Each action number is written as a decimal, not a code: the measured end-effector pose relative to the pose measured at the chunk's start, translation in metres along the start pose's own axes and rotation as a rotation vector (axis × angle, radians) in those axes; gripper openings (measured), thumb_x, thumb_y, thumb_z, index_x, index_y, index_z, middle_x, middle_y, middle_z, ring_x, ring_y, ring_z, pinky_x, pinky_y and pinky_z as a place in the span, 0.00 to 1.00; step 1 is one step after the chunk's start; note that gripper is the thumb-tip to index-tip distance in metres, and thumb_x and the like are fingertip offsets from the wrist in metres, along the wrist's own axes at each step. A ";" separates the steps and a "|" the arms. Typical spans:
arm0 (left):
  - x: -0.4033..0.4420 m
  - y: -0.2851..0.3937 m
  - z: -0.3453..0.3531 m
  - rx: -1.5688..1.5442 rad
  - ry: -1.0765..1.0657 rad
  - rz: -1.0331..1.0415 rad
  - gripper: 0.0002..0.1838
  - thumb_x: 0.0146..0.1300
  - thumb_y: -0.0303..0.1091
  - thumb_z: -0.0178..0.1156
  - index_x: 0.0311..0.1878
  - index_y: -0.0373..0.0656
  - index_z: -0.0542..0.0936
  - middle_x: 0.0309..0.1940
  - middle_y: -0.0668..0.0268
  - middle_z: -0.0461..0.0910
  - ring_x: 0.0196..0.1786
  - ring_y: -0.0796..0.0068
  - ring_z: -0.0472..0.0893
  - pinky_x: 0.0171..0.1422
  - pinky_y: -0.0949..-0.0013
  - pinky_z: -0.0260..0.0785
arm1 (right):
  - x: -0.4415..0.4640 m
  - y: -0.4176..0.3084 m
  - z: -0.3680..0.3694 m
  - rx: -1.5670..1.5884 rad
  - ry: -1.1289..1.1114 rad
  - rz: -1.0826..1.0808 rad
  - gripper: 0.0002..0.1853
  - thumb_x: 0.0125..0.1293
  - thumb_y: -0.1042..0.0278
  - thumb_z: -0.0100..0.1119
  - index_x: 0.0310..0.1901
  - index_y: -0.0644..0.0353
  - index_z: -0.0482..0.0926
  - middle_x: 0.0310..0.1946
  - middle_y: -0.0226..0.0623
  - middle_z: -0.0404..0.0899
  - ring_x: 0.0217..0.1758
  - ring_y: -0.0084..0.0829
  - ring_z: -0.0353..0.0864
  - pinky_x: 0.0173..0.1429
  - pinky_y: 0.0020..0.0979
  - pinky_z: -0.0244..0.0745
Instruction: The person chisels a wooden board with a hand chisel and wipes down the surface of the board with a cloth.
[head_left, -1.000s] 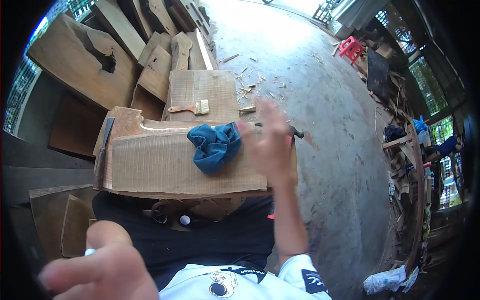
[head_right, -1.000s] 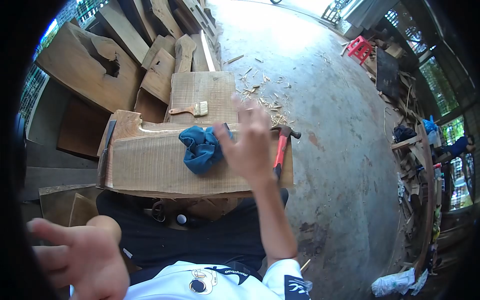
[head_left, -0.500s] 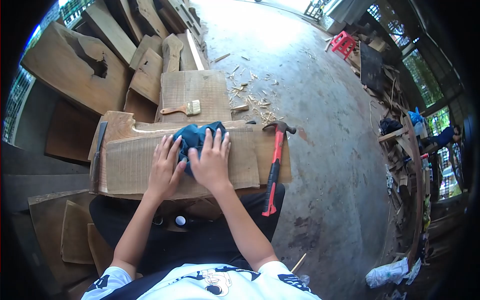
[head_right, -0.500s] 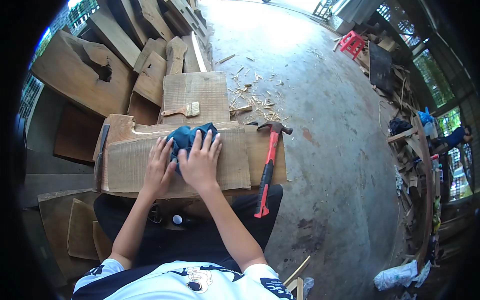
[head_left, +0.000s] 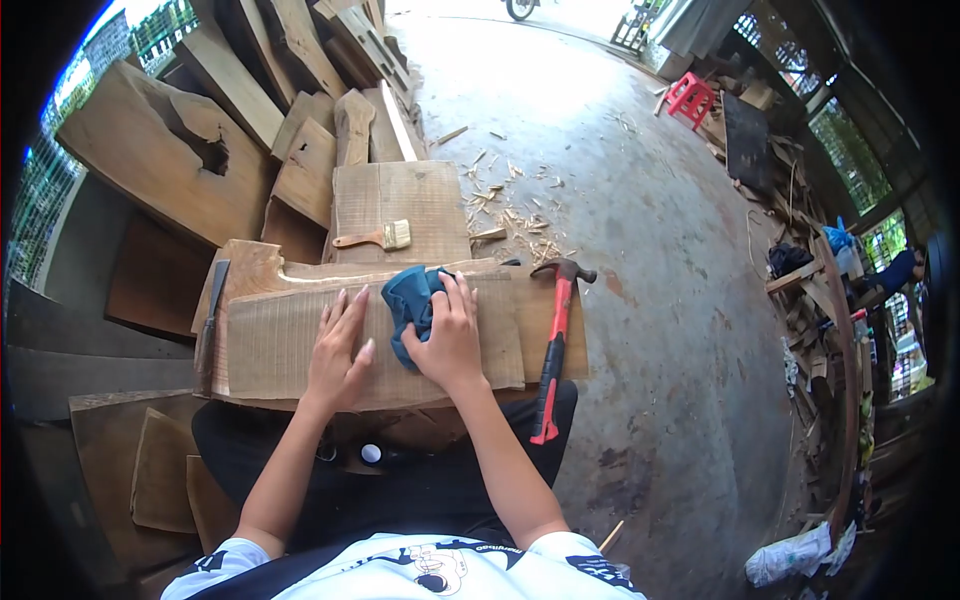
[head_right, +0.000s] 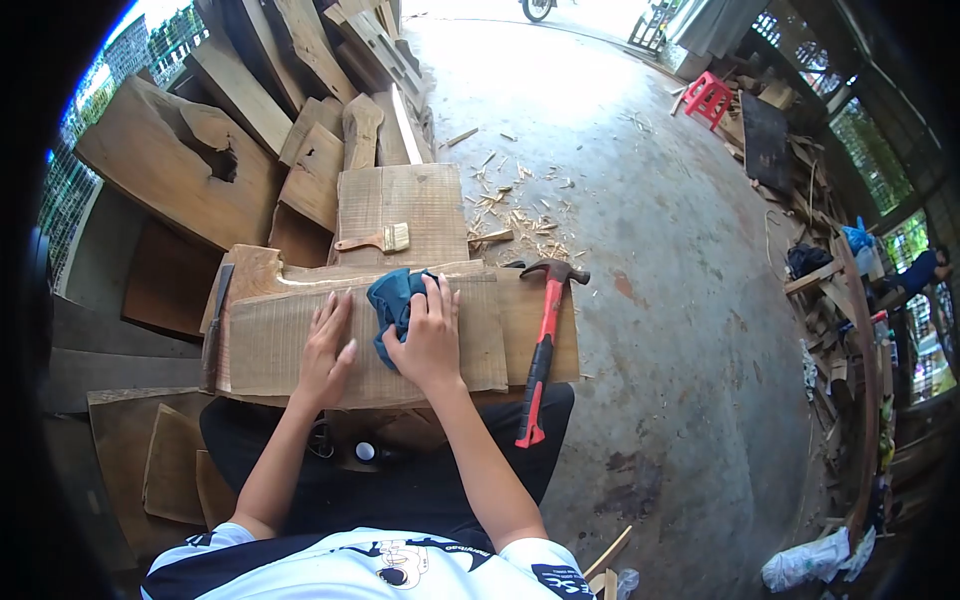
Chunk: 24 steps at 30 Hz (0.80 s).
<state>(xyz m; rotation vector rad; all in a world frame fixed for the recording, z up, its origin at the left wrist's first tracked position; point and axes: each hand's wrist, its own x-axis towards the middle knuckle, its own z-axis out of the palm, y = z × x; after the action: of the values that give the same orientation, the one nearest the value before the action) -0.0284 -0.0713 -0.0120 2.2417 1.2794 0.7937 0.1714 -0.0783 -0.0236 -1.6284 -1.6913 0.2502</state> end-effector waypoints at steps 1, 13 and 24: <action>0.001 -0.001 0.003 -0.026 0.017 -0.035 0.41 0.69 0.49 0.54 0.84 0.44 0.62 0.81 0.52 0.66 0.85 0.42 0.56 0.89 0.43 0.40 | 0.000 0.001 -0.002 -0.028 0.006 0.005 0.24 0.55 0.63 0.71 0.49 0.71 0.78 0.70 0.60 0.72 0.82 0.60 0.60 0.85 0.62 0.49; 0.000 -0.002 0.009 0.043 0.041 -0.027 0.43 0.80 0.67 0.37 0.82 0.40 0.64 0.80 0.52 0.67 0.85 0.43 0.57 0.88 0.44 0.42 | -0.002 0.001 0.000 -0.103 0.067 0.067 0.26 0.59 0.64 0.67 0.56 0.71 0.76 0.67 0.59 0.76 0.80 0.62 0.64 0.84 0.64 0.51; -0.001 -0.005 0.008 0.043 0.051 -0.022 0.44 0.80 0.67 0.36 0.82 0.38 0.64 0.80 0.52 0.66 0.84 0.43 0.58 0.88 0.45 0.43 | -0.050 -0.024 -0.003 0.065 -0.095 -0.087 0.26 0.61 0.61 0.68 0.57 0.67 0.75 0.69 0.53 0.75 0.81 0.57 0.64 0.84 0.65 0.50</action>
<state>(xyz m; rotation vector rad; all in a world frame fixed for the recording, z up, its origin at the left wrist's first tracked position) -0.0266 -0.0700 -0.0214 2.2499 1.3552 0.8278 0.1500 -0.1298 -0.0261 -1.5126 -1.8022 0.3400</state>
